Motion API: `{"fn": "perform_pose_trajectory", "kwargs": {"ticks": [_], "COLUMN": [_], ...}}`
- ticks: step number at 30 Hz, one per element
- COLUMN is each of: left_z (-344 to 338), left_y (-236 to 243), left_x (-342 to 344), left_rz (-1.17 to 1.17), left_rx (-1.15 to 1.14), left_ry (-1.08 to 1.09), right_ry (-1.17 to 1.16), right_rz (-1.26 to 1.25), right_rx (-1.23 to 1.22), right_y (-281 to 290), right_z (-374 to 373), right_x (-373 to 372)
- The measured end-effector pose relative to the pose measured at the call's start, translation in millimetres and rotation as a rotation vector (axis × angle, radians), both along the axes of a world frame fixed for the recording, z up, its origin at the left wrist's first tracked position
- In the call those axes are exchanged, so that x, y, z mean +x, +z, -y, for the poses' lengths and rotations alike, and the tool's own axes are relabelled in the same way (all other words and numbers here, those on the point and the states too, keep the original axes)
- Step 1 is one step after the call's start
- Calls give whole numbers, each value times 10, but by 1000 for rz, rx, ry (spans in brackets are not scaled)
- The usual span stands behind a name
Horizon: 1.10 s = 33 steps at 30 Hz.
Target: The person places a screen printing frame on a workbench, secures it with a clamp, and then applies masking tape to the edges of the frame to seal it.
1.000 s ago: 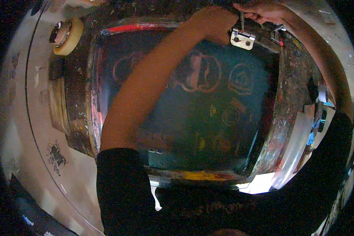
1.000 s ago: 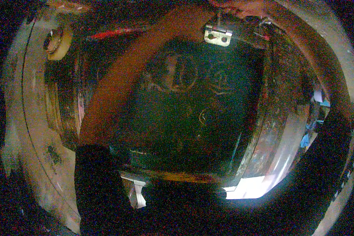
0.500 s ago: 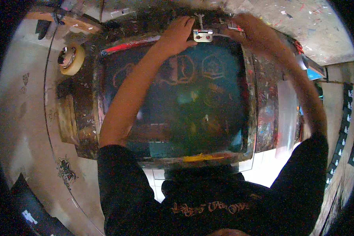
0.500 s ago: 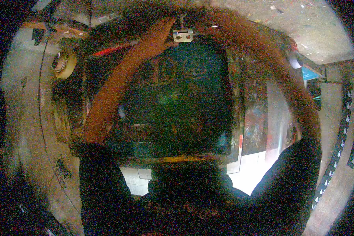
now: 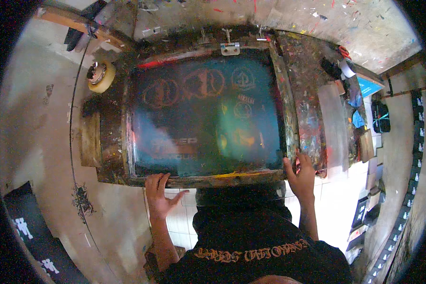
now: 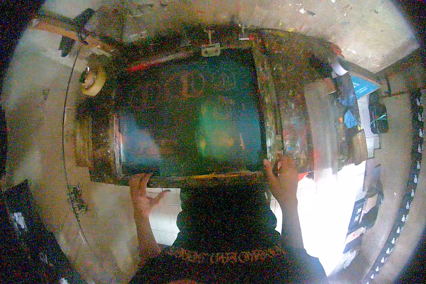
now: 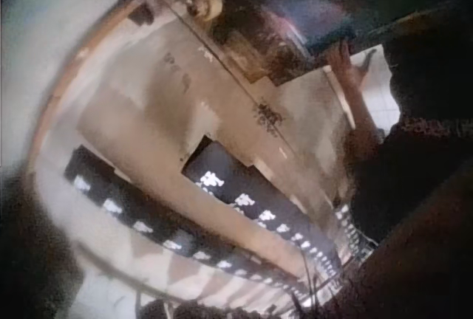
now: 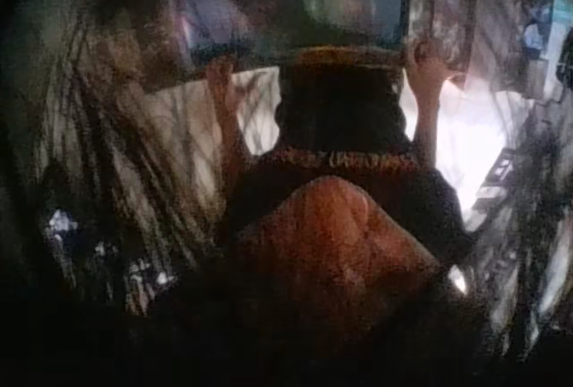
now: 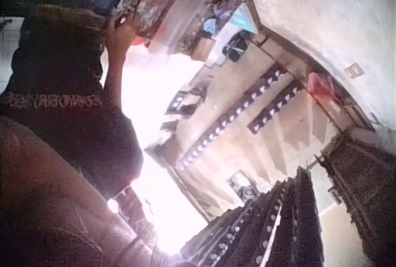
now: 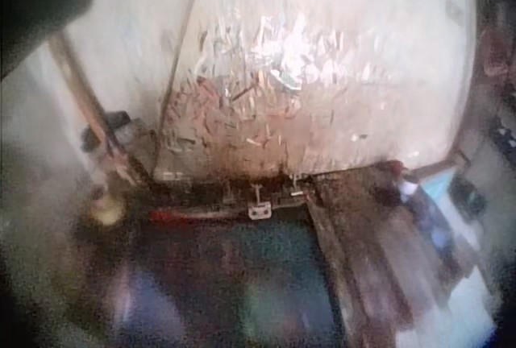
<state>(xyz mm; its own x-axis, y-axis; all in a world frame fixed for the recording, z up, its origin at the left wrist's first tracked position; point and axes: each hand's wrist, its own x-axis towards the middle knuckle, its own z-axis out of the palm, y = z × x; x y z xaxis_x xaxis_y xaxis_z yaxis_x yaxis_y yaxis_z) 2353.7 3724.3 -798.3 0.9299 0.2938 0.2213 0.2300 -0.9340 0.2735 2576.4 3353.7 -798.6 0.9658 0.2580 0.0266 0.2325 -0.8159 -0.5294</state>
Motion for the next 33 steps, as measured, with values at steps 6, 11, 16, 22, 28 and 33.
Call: {"fn": "perform_pose_trajectory", "kwargs": {"ticks": [6, 11, 16, 22, 28, 33], "left_z": [-89, -43, -94, -199, -195, -78], "left_y": [-26, 432, 696, 759, 801, 745], "left_x": [-271, -342, -299, -300, -231, -197], "left_rz": [79, 134, 161, 148, 150, 131], "left_rx": [38, 64, 27, -1, 20, 19], "left_ry": [-47, -11, -36, -57, -79, -38], "right_ry": [12, -48, -71, -79, -59, -68], "right_rz": [12, 5, 5, 27, 39, -38], "right_rx": [-86, -16, 37, 54, 54, 21], "right_y": [274, 711, 825, 899, 908, 871], "right_z": [-13, -37, -48, -77, -74, -9], "right_x": [-134, -232, -224, -243, -178, -84]}}
